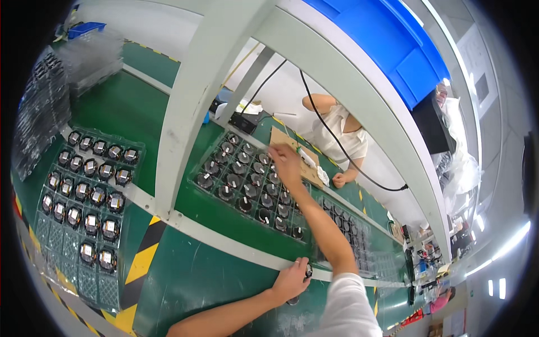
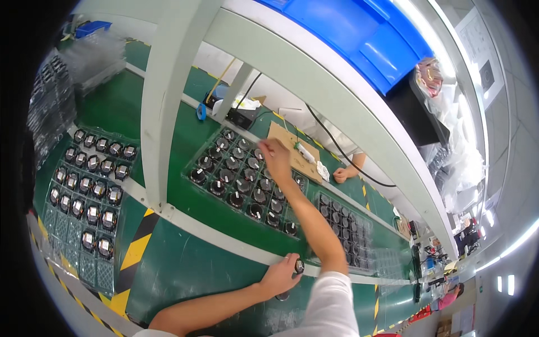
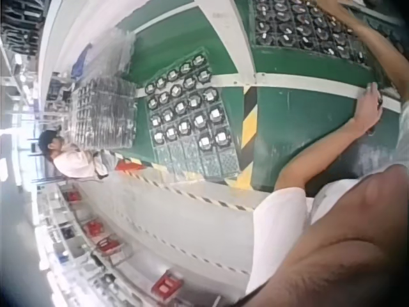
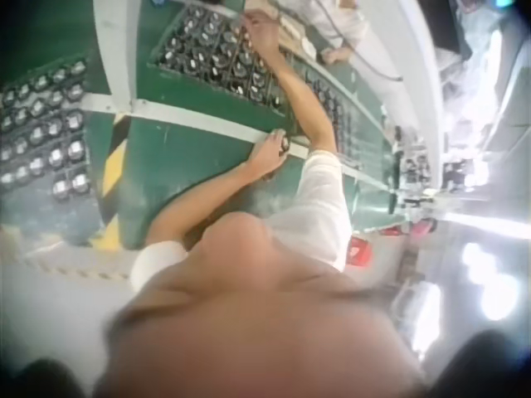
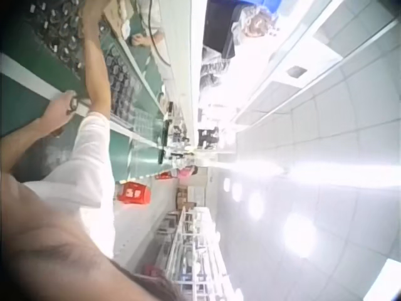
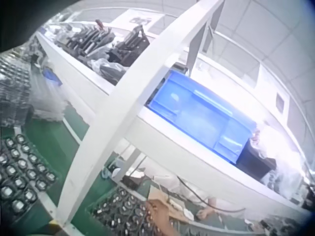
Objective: The person takes smartwatch housings from a tray, adjusts internal wires and battery connections using tweezers, and places the assembled components into trays.
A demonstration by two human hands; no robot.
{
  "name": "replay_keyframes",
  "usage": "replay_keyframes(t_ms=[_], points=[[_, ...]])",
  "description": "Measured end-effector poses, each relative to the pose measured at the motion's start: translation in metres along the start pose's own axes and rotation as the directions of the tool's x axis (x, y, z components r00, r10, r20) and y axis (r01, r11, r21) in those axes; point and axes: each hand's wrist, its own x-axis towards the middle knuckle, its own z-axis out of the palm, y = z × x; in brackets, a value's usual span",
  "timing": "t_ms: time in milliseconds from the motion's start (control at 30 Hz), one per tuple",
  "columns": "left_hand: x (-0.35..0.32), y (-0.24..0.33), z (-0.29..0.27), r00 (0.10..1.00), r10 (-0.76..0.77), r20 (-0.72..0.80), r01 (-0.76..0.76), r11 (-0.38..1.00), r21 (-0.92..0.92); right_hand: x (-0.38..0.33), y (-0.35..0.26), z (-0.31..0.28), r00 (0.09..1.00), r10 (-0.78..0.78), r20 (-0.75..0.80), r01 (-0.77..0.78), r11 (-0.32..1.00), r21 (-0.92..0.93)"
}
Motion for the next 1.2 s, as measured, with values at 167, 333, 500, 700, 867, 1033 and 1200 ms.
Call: replay_keyframes(t_ms=[167, 333, 500, 700, 867, 1033, 1200], points=[[0.000, 0.000, -0.005, 0.999, -0.017, 0.036, 0.021, 0.993, -0.119, -0.141, -0.106, -0.150, 0.882, 0.463, -0.092, -0.396, 0.832, 0.389], [0.001, -0.007, -0.004, 0.997, 0.009, 0.082, 0.000, 0.994, -0.110, -0.274, -0.127, -0.212, 0.707, 0.685, -0.174, -0.477, 0.645, 0.597], [0.007, -0.002, -0.010, 0.994, 0.037, 0.099, -0.031, 0.998, -0.053, -0.354, -0.114, -0.249, 0.745, 0.633, -0.207, -0.517, 0.746, 0.421], [0.008, -0.005, -0.009, 0.979, 0.092, 0.182, -0.104, 0.993, 0.055, -0.379, -0.117, -0.233, 0.738, 0.674, 0.028, -0.638, 0.684, 0.353], [0.001, 0.001, -0.015, 0.968, 0.015, 0.252, -0.030, 0.998, 0.057, -0.384, -0.118, -0.221, 0.836, 0.548, 0.019, -0.547, 0.830, 0.105], [0.006, 0.010, -0.017, 0.947, 0.038, 0.320, -0.015, 0.997, -0.073, -0.377, -0.110, -0.226, 0.894, 0.447, -0.024, -0.448, 0.892, -0.068], [0.008, 0.030, -0.022, 0.943, -0.014, 0.333, -0.024, 0.994, 0.110, -0.372, -0.109, -0.229, 0.926, 0.377, -0.031, -0.374, 0.925, 0.063]])
